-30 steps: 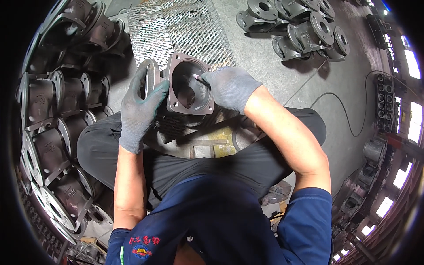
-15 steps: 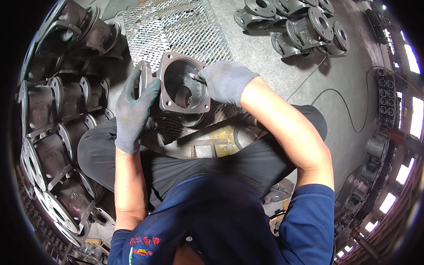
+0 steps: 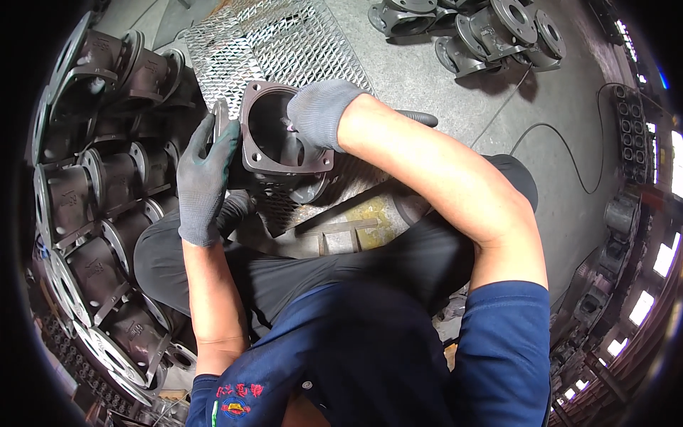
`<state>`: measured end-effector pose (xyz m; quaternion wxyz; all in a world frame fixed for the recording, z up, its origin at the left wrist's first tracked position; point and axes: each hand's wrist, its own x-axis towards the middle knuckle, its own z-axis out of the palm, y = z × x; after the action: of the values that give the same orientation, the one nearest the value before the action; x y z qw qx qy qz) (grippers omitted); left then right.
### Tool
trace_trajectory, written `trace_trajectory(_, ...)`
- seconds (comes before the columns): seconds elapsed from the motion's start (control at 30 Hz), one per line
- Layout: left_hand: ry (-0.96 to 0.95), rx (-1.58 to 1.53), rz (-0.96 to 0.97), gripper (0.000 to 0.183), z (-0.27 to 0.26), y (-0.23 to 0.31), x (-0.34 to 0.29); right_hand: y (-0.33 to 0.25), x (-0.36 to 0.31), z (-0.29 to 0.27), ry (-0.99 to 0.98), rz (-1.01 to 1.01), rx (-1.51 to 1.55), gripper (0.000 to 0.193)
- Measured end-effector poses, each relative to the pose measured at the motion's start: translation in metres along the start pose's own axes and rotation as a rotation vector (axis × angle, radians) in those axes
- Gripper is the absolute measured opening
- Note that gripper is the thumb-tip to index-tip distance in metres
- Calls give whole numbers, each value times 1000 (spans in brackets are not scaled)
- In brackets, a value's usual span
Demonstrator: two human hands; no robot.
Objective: The person, wearing gloves and seated on the floor, uses a hand-held rotary grinding tool to smooth the interior and exterior edges of several metal pipe flanges, rotating each flange by hand to access all surfaces before setting it aside.
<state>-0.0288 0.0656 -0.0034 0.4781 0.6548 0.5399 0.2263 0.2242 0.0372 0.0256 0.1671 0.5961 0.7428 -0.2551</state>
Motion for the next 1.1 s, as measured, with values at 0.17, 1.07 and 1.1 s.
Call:
trace_trajectory(0.17, -8, 273, 314, 64, -5, -12, 7, 4, 5, -11, -21, 9, 10, 30)
trace_trajectory(1.07, 85, -15, 20, 66, 2, 1, -1, -18, 7, -12, 35, -127, -150, 16)
trace_trajectory(1.1, 87, -16, 19, 66, 1, 1, -2, -20, 7, -15, 33, -139, -169, 17)
